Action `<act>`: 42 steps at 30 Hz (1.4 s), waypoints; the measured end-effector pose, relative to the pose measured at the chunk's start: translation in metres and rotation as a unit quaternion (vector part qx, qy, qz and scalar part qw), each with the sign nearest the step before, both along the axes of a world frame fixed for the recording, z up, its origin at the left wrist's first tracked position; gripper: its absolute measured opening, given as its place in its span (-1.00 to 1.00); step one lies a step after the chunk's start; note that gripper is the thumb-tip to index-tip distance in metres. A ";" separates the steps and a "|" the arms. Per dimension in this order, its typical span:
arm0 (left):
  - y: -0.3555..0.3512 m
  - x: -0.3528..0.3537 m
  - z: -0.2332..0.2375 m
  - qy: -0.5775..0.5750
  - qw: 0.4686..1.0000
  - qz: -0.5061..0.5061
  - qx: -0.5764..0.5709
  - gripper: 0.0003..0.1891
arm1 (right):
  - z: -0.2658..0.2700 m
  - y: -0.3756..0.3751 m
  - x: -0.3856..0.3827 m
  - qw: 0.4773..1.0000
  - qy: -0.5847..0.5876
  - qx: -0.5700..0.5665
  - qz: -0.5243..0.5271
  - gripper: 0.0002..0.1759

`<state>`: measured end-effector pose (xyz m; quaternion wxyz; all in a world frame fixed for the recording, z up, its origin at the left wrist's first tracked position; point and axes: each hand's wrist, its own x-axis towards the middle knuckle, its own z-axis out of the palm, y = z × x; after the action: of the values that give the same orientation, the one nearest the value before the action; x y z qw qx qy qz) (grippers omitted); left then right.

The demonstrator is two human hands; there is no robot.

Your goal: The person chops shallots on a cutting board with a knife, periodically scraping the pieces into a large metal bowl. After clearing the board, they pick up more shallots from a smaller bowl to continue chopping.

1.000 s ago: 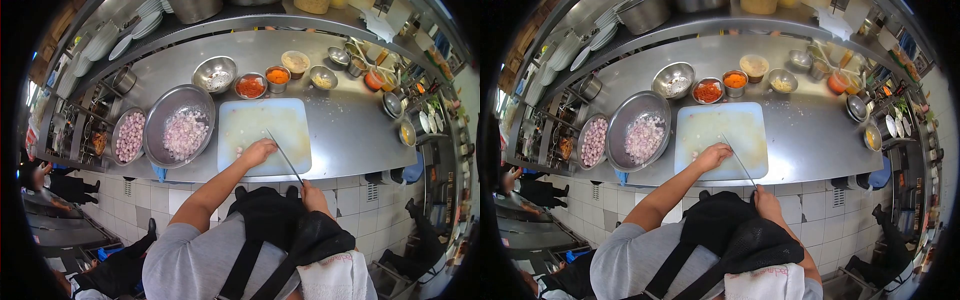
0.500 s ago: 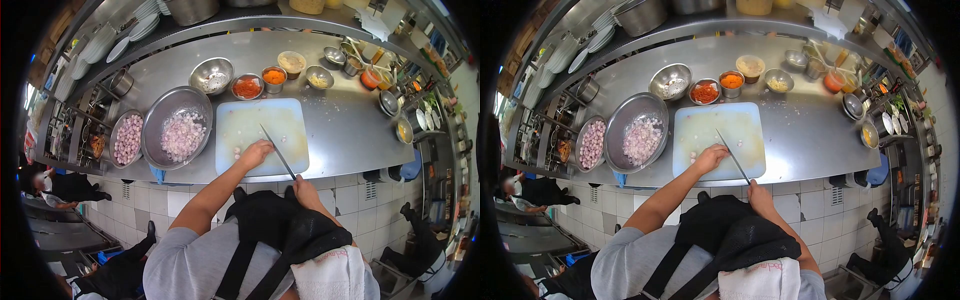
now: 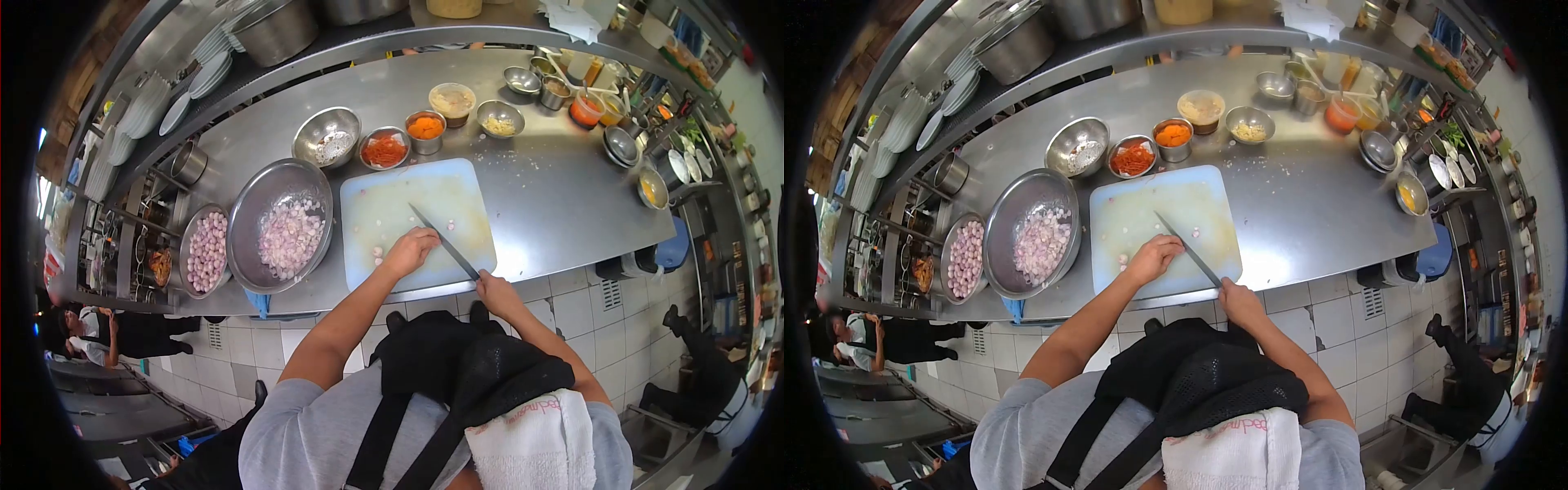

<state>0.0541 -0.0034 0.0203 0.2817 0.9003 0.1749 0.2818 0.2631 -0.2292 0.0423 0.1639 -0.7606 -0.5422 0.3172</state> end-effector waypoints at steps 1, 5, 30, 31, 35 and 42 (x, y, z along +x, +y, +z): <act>0.003 0.007 0.003 0.022 1.000 -0.007 -0.002 -0.78 | 0.000 -0.004 0.006 1.000 0.004 0.001 -0.006 -0.70; 0.018 0.021 -0.002 0.133 0.989 -0.026 -0.057 -0.80 | -0.013 -0.026 0.007 0.998 0.009 0.058 -0.029 -0.70; 0.007 -0.001 -0.011 0.029 0.999 -0.004 0.025 -0.83 | 0.025 0.002 -0.026 0.994 -0.103 -0.038 0.008 -0.76; 0.006 -0.002 -0.010 0.025 1.000 -0.005 0.014 -0.83 | 0.026 0.004 -0.024 0.994 -0.106 -0.033 0.012 -0.76; 0.008 -0.001 -0.011 0.016 1.000 -0.001 0.021 -0.82 | 0.025 0.009 -0.028 0.996 -0.084 -0.023 0.000 -0.77; 0.009 -0.001 -0.012 0.003 0.999 -0.006 0.038 -0.77 | 0.028 0.011 -0.028 0.996 -0.084 -0.014 -0.010 -0.77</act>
<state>0.0534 0.0058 0.0080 0.2485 0.9124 0.1592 0.2835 0.2355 -0.2187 0.0703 0.1107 -0.7921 -0.5419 0.2580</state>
